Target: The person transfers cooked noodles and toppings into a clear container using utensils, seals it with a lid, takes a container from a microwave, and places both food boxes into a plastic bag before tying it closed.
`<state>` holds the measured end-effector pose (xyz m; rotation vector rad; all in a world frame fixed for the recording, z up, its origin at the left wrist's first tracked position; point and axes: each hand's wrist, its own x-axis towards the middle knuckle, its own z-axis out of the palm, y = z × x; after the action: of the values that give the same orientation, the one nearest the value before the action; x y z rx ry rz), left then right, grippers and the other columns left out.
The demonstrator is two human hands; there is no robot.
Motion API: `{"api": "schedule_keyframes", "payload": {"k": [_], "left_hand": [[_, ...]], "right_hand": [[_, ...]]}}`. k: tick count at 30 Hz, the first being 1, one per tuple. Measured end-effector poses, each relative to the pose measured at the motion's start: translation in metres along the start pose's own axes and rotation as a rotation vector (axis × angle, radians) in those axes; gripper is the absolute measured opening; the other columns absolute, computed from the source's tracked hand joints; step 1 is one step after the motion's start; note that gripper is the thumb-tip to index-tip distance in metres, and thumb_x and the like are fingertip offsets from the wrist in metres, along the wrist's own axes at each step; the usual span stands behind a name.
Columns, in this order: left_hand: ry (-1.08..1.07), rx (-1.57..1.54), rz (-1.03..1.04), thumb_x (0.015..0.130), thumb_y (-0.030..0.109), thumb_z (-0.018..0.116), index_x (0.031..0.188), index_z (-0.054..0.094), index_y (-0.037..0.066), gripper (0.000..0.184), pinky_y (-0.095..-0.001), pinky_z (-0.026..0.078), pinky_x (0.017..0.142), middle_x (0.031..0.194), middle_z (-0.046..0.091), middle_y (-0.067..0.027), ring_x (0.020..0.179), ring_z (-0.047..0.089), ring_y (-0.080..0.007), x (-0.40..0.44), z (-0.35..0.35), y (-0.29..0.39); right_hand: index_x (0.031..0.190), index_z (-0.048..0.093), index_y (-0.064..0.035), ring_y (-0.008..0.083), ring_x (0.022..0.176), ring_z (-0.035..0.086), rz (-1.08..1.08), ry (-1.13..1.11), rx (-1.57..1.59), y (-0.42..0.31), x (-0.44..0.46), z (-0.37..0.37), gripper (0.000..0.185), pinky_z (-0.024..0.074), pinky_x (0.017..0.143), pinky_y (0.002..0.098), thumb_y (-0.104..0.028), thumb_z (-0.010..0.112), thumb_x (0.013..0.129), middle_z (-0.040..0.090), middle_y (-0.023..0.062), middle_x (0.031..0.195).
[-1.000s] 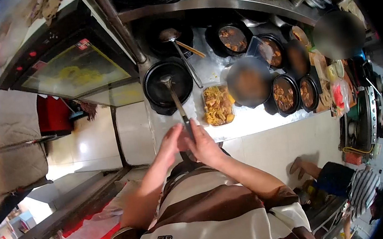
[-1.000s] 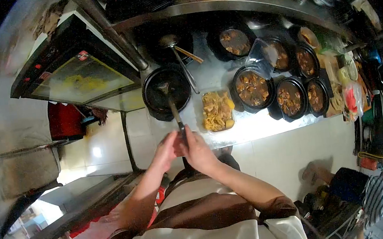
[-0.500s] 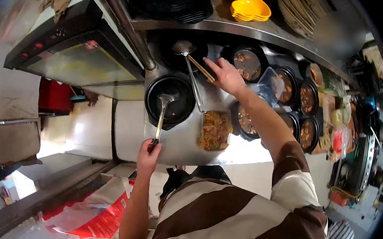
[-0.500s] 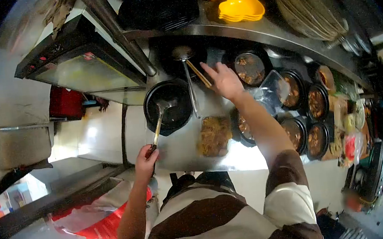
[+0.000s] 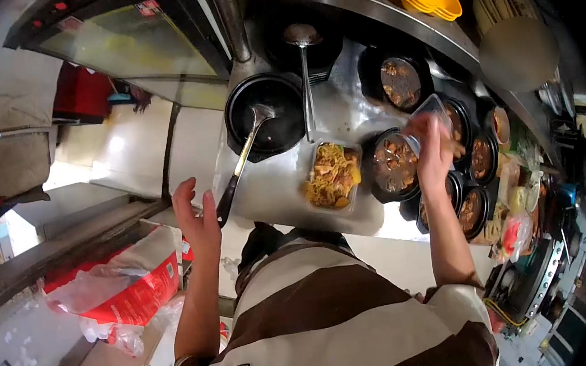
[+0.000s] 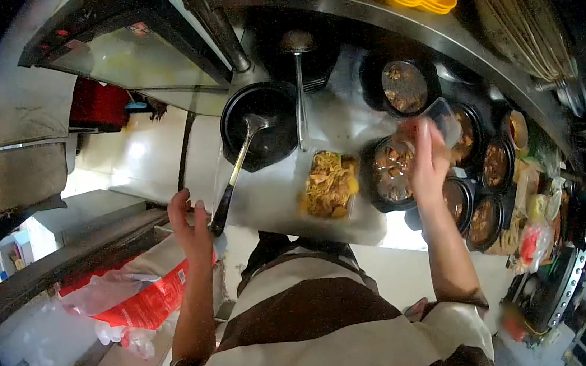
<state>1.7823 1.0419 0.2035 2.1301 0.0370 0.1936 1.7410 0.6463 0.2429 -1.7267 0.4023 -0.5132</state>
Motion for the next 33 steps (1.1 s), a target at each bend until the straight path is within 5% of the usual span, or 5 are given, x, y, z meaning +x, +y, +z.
{"api": "schedule_keyframes", "payload": {"k": [3,10,16,27,33], "left_hand": [[-0.053,-0.032,0.139,0.081,0.004,0.059,0.108,0.056,-0.001,0.028,-0.0363,0.041,0.09,0.11,0.056,-0.0151,0.102,0.053,-0.0271,-0.002,-0.007,0.011],[-0.496,-0.253,0.362,0.078,-0.001,0.062,0.101,0.059,-0.001,0.024,-0.0351,0.045,0.086,0.108,0.056,-0.0151,0.099,0.056,-0.0291,0.004,-0.021,-0.003],[-0.77,-0.248,0.381,0.08,-0.001,0.062,0.1,0.059,-0.001,0.021,-0.0336,0.046,0.083,0.107,0.056,-0.0143,0.095,0.057,-0.0277,0.018,-0.056,-0.026],[-1.061,-0.186,0.529,0.08,0.0,0.061,0.099,0.06,-0.001,0.019,-0.0299,0.049,0.079,0.105,0.057,-0.0119,0.093,0.058,-0.0234,0.039,-0.061,-0.02],[-1.097,-0.199,0.483,0.081,0.001,0.061,0.098,0.06,-0.001,0.018,-0.0299,0.049,0.078,0.104,0.057,-0.0114,0.092,0.058,-0.0228,0.041,-0.057,-0.023]], "right_hand": [[0.079,0.056,-0.0024,0.0162,0.07,0.056,-0.027,-0.033,-0.189,-0.029,-0.077,0.014,0.031,0.045,0.061,0.0283,-0.022,0.04,0.097,0.06,0.0082,0.076],[0.084,0.058,-0.0039,0.0244,0.071,0.06,-0.277,0.004,-0.439,-0.02,-0.238,0.087,0.005,0.0517,0.06,0.032,0.0,0.055,0.084,0.06,0.011,0.079],[0.107,0.062,-0.0092,0.026,0.079,0.059,-0.135,0.164,-0.64,0.016,-0.286,0.159,0.031,0.05,0.066,0.0327,0.002,0.064,0.079,0.055,0.0117,0.094],[0.104,0.06,-0.0021,0.0197,0.084,0.054,-0.151,0.597,-0.379,0.023,-0.267,0.191,0.016,0.0456,0.074,0.0298,-0.006,0.055,0.089,0.053,0.0107,0.095],[0.103,0.054,0.0057,0.0197,0.088,0.061,0.228,0.893,0.285,0.027,-0.274,0.17,0.031,0.0508,0.08,0.0304,-0.023,0.044,0.098,0.058,0.0116,0.098]]}}
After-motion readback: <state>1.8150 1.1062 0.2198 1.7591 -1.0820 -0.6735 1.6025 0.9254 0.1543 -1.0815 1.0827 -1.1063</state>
